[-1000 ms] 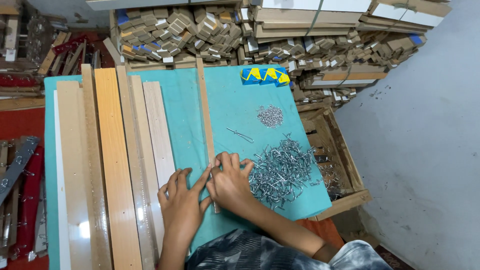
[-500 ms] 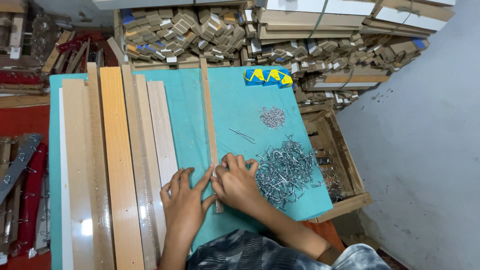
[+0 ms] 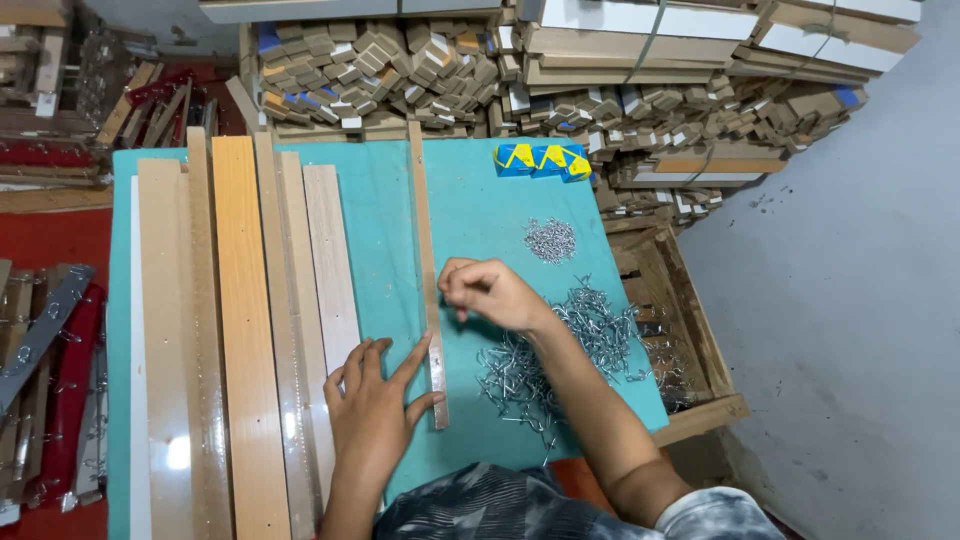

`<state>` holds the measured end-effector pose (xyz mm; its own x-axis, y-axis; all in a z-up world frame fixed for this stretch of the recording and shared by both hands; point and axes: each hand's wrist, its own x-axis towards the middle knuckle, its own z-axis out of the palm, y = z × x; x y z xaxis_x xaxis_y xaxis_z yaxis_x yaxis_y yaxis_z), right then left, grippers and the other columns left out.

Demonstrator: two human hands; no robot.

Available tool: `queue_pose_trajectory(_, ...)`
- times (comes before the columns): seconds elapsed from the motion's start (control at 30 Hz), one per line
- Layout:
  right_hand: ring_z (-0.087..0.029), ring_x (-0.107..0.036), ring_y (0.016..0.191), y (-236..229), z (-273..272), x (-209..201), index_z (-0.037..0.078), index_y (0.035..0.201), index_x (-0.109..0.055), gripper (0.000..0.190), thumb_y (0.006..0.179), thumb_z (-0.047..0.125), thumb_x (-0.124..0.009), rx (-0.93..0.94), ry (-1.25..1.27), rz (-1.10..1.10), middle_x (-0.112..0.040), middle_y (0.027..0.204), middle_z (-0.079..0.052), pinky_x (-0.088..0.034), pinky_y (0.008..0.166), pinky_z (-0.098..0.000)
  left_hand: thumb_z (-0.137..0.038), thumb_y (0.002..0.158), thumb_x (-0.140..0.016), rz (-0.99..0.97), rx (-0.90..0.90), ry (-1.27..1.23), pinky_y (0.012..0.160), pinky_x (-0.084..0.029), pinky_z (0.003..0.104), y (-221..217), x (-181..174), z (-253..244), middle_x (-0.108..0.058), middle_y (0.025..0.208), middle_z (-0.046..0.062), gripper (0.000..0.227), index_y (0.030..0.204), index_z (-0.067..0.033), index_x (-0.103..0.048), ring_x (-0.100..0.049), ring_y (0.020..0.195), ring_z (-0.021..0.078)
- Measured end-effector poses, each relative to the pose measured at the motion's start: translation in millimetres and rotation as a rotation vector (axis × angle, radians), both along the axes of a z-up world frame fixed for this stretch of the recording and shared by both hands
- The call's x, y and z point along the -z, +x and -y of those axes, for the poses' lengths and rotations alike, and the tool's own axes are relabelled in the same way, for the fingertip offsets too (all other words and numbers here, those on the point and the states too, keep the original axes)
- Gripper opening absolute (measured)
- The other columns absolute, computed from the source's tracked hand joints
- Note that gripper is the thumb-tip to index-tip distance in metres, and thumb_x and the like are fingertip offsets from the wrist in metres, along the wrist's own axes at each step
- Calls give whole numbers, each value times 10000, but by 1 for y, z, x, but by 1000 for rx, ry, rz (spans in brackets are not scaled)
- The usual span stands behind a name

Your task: The person inserts metal hooks into pre-drilled holes along wooden planks. They place each hook into a hole and press it in, then move the finished plank into a wooden crate. The process repeats with another plank.

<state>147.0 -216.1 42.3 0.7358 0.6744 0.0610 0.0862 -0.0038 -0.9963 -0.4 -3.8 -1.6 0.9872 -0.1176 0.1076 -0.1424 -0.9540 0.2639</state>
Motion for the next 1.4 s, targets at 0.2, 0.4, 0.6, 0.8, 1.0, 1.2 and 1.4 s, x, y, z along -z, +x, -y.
queue_pose_trajectory(0.2, -158, -405, 697, 38, -28, -55, 197, 564, -452, 671, 759, 837, -507, -517, 630, -222, -395, 724, 26, -378, 755, -352, -757, 813, -577, -58, -7, -15, 1003, -327, 427, 2, -3, -1, -526, 1454, 13, 754, 1523, -563, -409, -388, 1427, 224)
queue_pose_trajectory(0.4, -152, -375, 682, 51, -36, -60, 233, 564, -440, 669, 663, 891, -507, -724, 659, -262, -417, 714, 41, -338, 786, -342, -770, 788, -593, -30, -10, 5, 1006, -340, 429, 2, 2, 0, -508, 1455, -3, 758, 1499, -555, -440, -404, 1407, 213)
queue_pose_trajectory(0.6, -157, -336, 623, 51, -41, -55, 226, 541, -373, 693, 691, 894, -475, -738, 615, -217, -434, 712, 27, -296, 702, -317, -632, 854, -647, 32, -27, -98, 930, -514, 483, -2, -34, 12, -516, 1445, 46, 772, 1542, -337, -455, -482, 1303, 314)
queue_pose_trajectory(0.8, -152, -331, 615, 47, -43, -56, 227, 524, -362, 703, 724, 897, -428, -778, 586, -228, -412, 692, 25, -279, 672, -293, -298, 997, -640, 458, -51, -275, 811, -518, 402, 2, -88, 27, -621, 1189, 65, 357, 1338, -200, -682, -612, 1036, 274)
queue_pose_trajectory(1.0, -208, -339, 561, 54, -31, -38, 175, 488, -374, 813, 658, 969, -316, -811, 399, -283, -400, 623, -32, -303, 646, -340, -359, 1003, -665, 672, -45, -257, 940, -524, 483, 19, -126, 54, -581, 1287, 108, 363, 1334, -210, -689, -573, 1225, 344)
queue_pose_trajectory(1.2, -172, -311, 476, 48, -32, -27, 161, 456, -335, 835, 692, 962, -320, -880, 403, -318, -362, 416, 31, -322, 585, -316, -442, 1050, -553, 678, -47, -200, 1075, -384, 519, 37, -137, 69, -516, 1451, 106, 462, 1499, -338, -581, -464, 1339, 335)
queue_pose_trajectory(1.4, -181, -334, 512, 51, -27, -25, 159, 468, -347, 830, 708, 954, -336, -866, 381, -304, -381, 459, 16, -323, 605, -319, -478, 1064, -486, 587, -95, -197, 1102, -304, 548, 45, -127, 72, -511, 1504, 90, 464, 1525, -435, -521, -413, 1399, 322)
